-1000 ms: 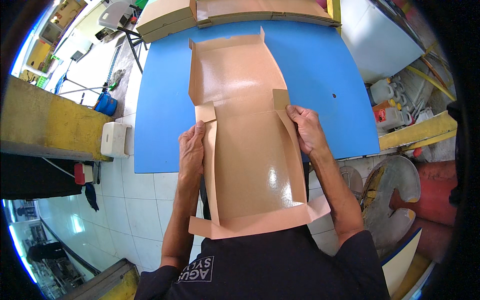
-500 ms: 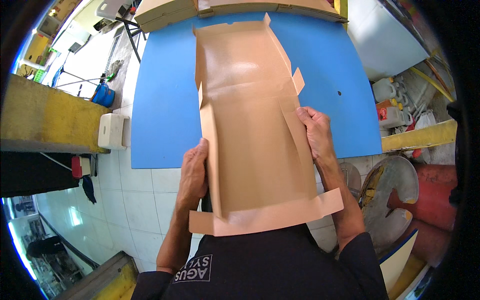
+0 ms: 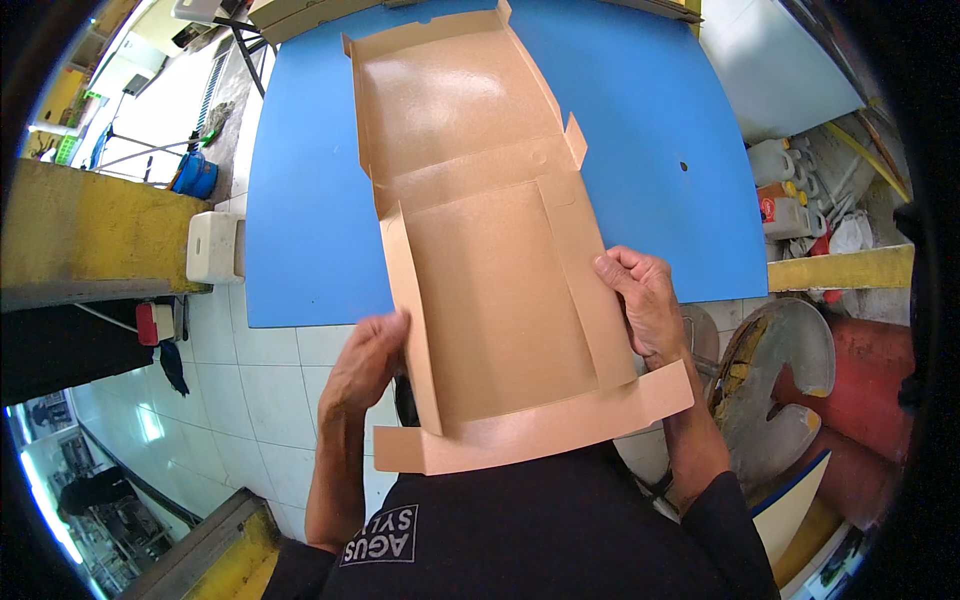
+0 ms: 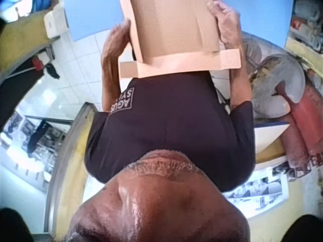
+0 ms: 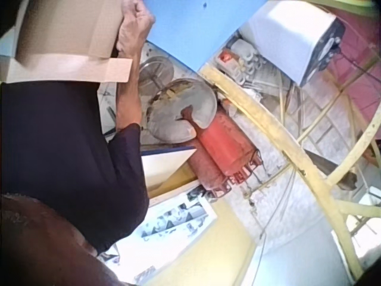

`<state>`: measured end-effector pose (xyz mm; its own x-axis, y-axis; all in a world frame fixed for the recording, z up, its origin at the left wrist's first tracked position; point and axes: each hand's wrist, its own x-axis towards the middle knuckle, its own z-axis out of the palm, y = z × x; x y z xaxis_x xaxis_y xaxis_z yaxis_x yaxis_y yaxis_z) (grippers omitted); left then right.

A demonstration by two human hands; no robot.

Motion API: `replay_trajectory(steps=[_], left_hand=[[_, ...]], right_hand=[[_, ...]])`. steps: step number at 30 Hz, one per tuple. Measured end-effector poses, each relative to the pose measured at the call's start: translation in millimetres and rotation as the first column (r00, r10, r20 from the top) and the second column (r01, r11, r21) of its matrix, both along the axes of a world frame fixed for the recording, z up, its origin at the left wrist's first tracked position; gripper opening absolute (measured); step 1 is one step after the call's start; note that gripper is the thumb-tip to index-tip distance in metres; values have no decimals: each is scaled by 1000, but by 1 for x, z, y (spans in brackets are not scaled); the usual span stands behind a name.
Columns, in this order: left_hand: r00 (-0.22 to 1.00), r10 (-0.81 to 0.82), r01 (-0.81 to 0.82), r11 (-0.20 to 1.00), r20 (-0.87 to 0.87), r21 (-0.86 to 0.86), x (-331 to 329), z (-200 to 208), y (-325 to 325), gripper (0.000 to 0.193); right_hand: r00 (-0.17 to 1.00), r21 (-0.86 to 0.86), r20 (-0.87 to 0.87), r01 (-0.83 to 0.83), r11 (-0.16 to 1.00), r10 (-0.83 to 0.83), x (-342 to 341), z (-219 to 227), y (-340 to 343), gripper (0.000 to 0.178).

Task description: The person assembles flat-packed cardboard boxes by folding the flaps and tucking the tabs into slots to form rectangular containers. They handle multiple boxes one at a time, stacking completed units on a blue table.

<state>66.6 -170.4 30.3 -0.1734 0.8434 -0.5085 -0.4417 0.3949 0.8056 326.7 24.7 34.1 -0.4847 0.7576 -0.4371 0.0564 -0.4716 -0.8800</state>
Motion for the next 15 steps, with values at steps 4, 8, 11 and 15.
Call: replay_trajectory(steps=[4, 8, 11, 15], left_hand=[[986, -129, 126, 991, -106, -42, -5, -5, -14, 47], [971, -84, 67, 994, -225, -85, -13, -11, -14, 45], [986, -93, 84, 994, -140, -72, -20, -12, -13, 45], [954, -284, 273, 956, 95, 108, -22, -14, -19, 37]], right_hand=[[999, -72, -21, -31, 997, 29, 3, 7, -1, 25], [953, -171, 15, -297, 939, 304, 18, 12, 0, 25], [899, -126, 63, -424, 897, 434, 25, 8, 4, 22], [899, -80, 58, -430, 899, 435, 24, 5, 9, 22]])
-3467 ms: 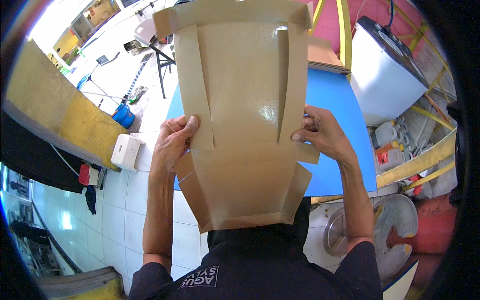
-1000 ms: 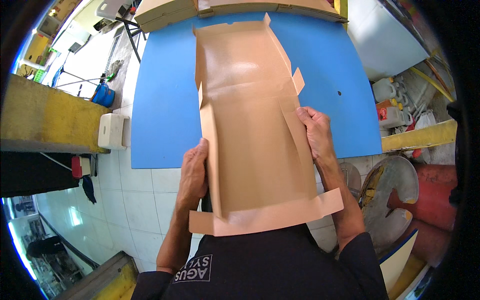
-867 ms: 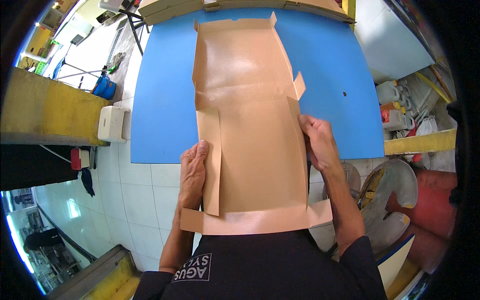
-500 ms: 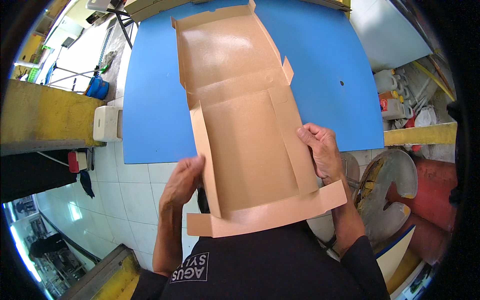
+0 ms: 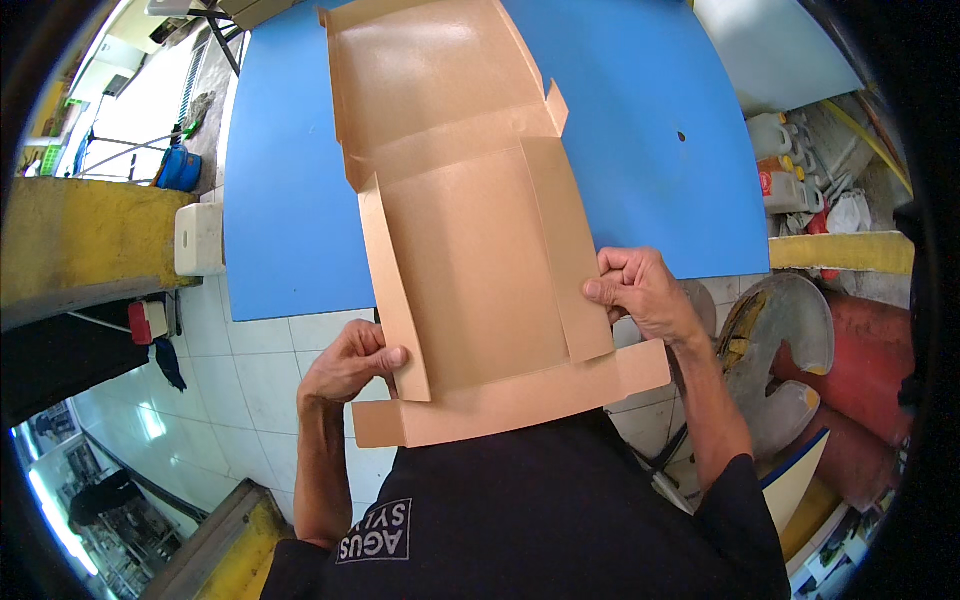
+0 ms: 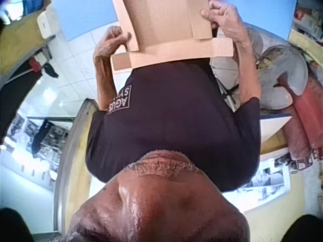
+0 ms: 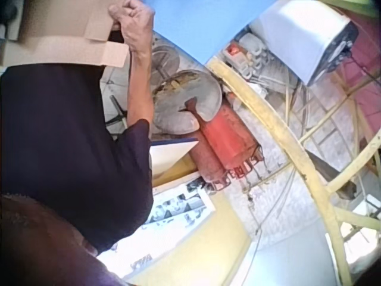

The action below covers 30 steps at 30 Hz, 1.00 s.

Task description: The person assembles flat-packed cardboard boxes by folding the flaps and tucking the tabs into slots to form rectangular containers. They handle multiple boxes one at a time, stacking completed units on a blue table.

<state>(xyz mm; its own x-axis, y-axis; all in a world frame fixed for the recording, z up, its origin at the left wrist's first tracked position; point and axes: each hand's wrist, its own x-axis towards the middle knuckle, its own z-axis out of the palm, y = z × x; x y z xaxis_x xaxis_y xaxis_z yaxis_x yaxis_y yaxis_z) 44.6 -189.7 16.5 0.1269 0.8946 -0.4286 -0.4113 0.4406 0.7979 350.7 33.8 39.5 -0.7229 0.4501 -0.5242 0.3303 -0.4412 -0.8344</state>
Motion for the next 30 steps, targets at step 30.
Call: replay_trajectory(steps=[30], left_hand=[[899, 311, -384, 899, -309, -209, 58, 12, 3, 49]], right_hand=[[977, 89, 112, -193, 977, 183, -4, 11, 12, 63]])
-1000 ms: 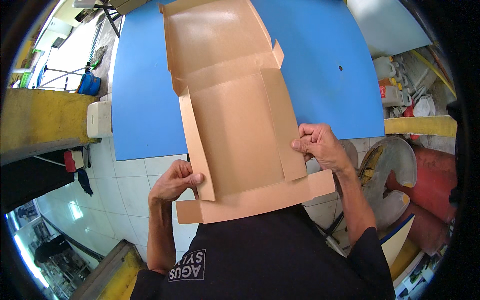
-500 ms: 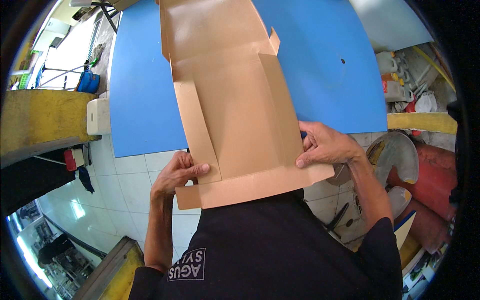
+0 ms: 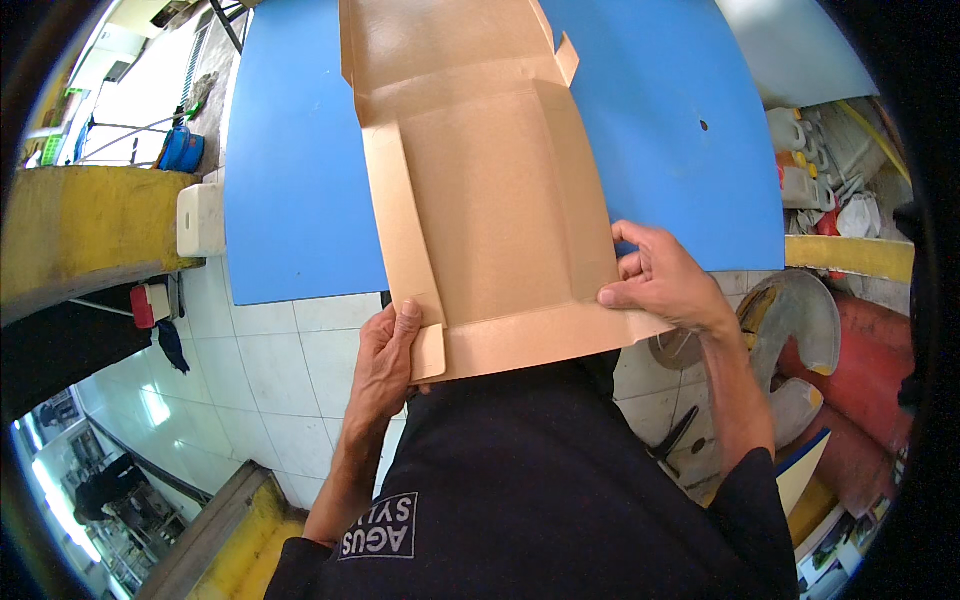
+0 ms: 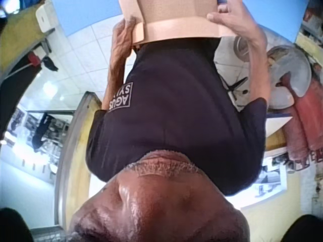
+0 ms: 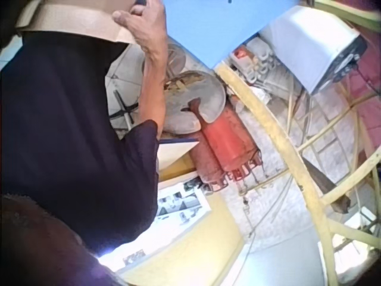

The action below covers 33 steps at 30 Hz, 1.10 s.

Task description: The person assembles flat-packed cardboard boxes by folding the flaps and tucking the tabs into slots to form rectangular containers. They handle multiple boxes one at a time, stacking completed units on a blue table.

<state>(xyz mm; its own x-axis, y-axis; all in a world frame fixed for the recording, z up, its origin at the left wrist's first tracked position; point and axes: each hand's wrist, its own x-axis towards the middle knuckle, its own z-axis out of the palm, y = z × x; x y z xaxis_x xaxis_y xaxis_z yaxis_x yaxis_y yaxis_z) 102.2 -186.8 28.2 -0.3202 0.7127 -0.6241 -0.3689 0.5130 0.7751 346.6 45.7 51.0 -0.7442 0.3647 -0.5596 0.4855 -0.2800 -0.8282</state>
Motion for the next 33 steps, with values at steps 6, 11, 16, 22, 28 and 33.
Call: replay_trajectory(steps=[6, 11, 16, 22, 28, 33], left_hand=[[980, 0, -2, 1000, -199, -9, -1, -1, 0, 47], [967, -36, 26, 999, -253, -44, 0, -4, 2, 46], [995, -6, 4, 1000, -95, -18, -4, -4, -4, 46], [944, -263, 269, 963, 197, -7, -22, 6, -28, 48], [965, -236, 238, 971, 113, -8, -12, -5, -28, 48], [948, -293, 306, 945, 123, -111, -10, -14, -29, 48]], right_hand=[[896, -688, -130, 228, 689, -426, 33, 0, -12, 75], [925, -677, -54, 243, 695, -376, 35, -10, -50, 56], [936, -432, 41, 332, 838, -349, 18, -14, -66, 41], [925, -347, 52, 371, 862, -377, 14, -7, -67, 39], [934, -290, -13, 338, 895, -357, 19, -9, -65, 39], [922, -222, -18, 372, 901, -386, 25, -10, -65, 40]])
